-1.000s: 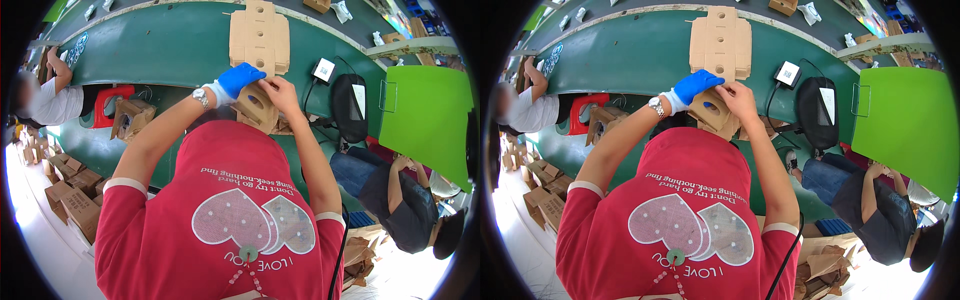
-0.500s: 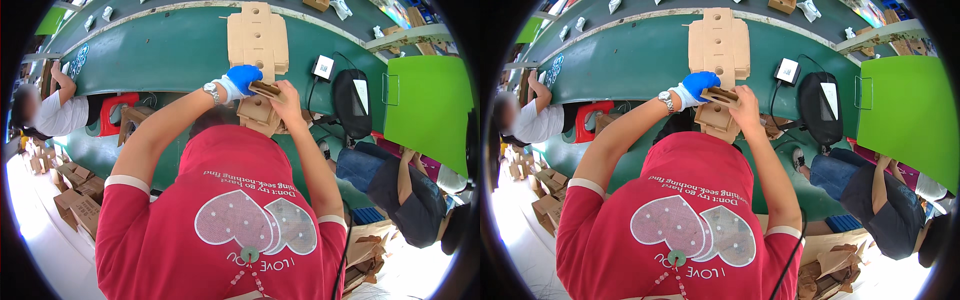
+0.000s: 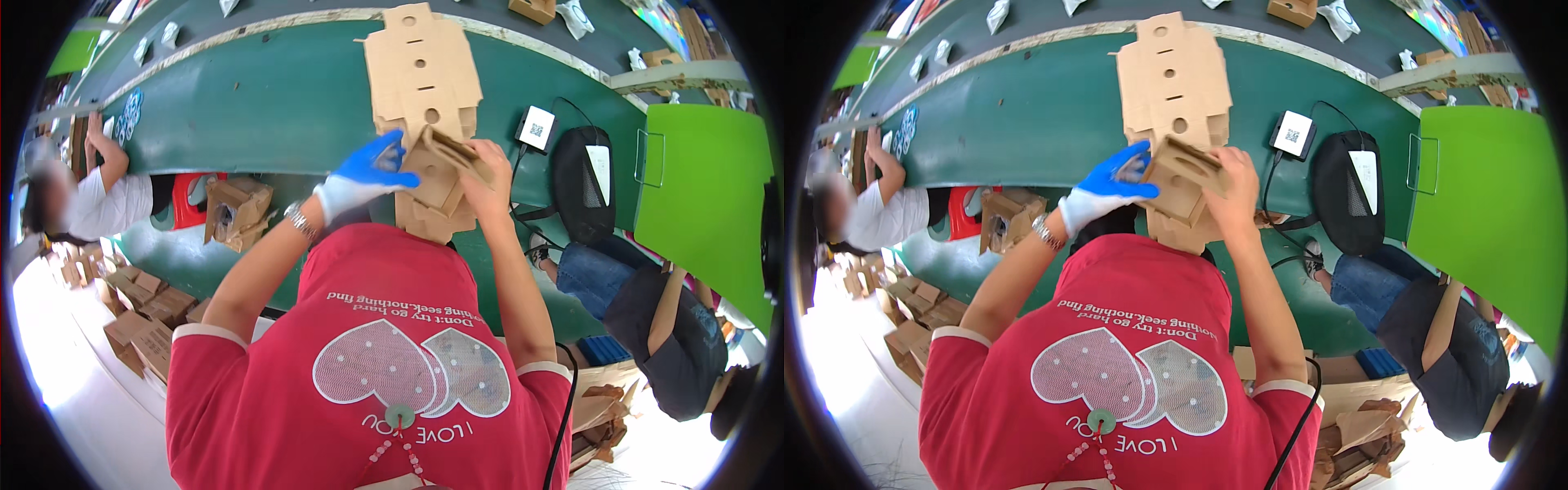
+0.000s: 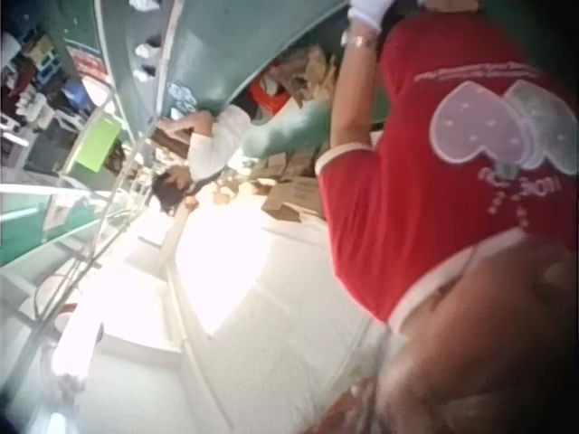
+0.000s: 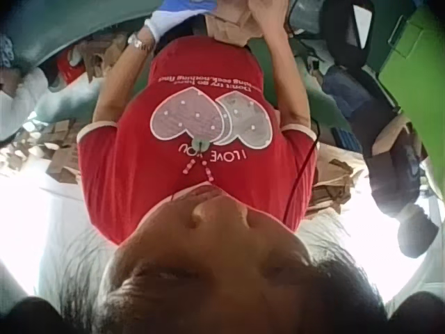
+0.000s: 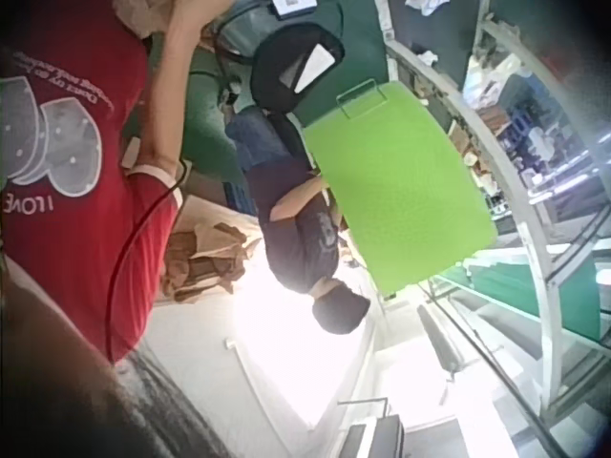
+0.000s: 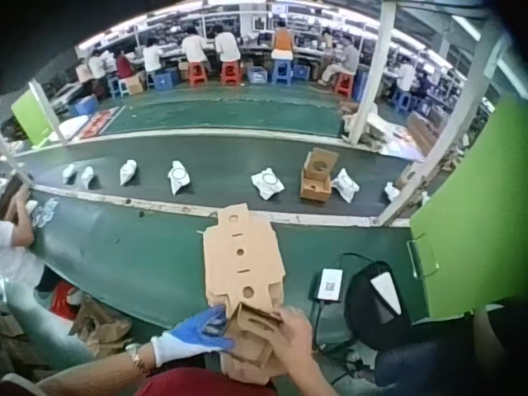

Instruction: The recorder is folding and assembling flat cardboard components into structured packaging boxes on a production line.

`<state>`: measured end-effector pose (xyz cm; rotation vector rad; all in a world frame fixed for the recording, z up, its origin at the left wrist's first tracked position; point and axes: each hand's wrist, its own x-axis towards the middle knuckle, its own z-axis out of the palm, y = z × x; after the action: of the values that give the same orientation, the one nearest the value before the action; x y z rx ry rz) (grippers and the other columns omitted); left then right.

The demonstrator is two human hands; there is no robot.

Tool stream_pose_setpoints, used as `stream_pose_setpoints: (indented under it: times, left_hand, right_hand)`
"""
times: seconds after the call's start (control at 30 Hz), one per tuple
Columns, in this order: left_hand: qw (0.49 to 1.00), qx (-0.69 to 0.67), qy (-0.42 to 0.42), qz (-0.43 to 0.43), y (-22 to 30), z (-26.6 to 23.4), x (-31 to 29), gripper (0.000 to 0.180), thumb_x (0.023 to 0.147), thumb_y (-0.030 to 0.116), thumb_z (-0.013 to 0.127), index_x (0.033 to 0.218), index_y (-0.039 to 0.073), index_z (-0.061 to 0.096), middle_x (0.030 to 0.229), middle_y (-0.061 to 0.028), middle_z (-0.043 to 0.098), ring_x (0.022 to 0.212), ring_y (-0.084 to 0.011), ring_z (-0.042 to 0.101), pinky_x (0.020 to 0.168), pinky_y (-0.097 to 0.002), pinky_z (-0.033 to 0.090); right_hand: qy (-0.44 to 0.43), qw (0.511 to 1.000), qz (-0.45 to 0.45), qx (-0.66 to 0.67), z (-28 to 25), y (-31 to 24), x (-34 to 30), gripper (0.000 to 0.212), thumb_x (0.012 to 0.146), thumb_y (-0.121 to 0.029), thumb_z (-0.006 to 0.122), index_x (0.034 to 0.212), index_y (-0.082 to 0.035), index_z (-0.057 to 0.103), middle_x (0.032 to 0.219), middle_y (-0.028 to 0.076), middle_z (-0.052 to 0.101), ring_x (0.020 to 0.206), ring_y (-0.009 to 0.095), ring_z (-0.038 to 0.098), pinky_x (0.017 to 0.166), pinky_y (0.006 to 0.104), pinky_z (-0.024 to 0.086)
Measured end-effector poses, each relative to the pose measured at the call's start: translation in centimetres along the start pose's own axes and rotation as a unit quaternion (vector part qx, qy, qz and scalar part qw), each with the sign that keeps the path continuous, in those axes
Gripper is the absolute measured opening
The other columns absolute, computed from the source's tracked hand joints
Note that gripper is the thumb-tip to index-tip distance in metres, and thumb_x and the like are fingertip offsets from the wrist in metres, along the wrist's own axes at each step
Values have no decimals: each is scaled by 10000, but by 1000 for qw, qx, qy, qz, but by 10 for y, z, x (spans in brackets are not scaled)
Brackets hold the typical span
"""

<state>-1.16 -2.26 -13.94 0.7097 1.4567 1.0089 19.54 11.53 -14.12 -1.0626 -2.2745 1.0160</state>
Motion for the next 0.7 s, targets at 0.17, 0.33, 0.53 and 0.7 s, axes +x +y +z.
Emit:
stream_pose_setpoints:
  times: [0.17, 0.33, 0.53, 0.7]
  left_hand:
    - [962, -228, 104, -108, 20, -44, 27, 549, 895, 190, 743, 1371, 32, 521, 1232, -100, 622, 1047, -228, 647, 822, -402, 576]
    - [960, -171, 207, 78, 78, -130, 171, 354, 967, 188, 650, 1286, 42, 610, 1318, -96, 597, 1155, -263, 610, 863, -449, 579]
    - [953, -58, 296, 41, 139, -187, 313, 829, 861, 345, 781, 1469, 29, 316, 1479, -197, 394, 1307, -369, 472, 1022, -495, 498]
    - [951, 43, 298, 65, 123, -162, 237, 640, 969, 450, 593, 1438, 34, 468, 1517, -69, 460, 1363, -189, 452, 1110, -341, 360]
  right_hand:
    - [-49, 983, 145, 100, -1, -39, 40, 700, 833, -319, 798, 1342, 51, 493, 1332, 237, 556, 1249, 356, 542, 1053, 404, 433]
    - [109, 971, 139, 159, 4, -28, 22, 691, 858, -313, 774, 1342, 66, 457, 1328, 236, 516, 1243, 364, 496, 1060, 419, 400]
    - [7, 989, 145, 1, 51, -47, -23, 642, 777, -183, 801, 1272, 44, 461, 1206, 213, 501, 1117, 391, 479, 995, 467, 416]
    - [-1, 990, 141, -29, 54, -35, -35, 584, 781, -90, 755, 1267, 32, 455, 1224, 216, 484, 1132, 409, 467, 982, 476, 420]
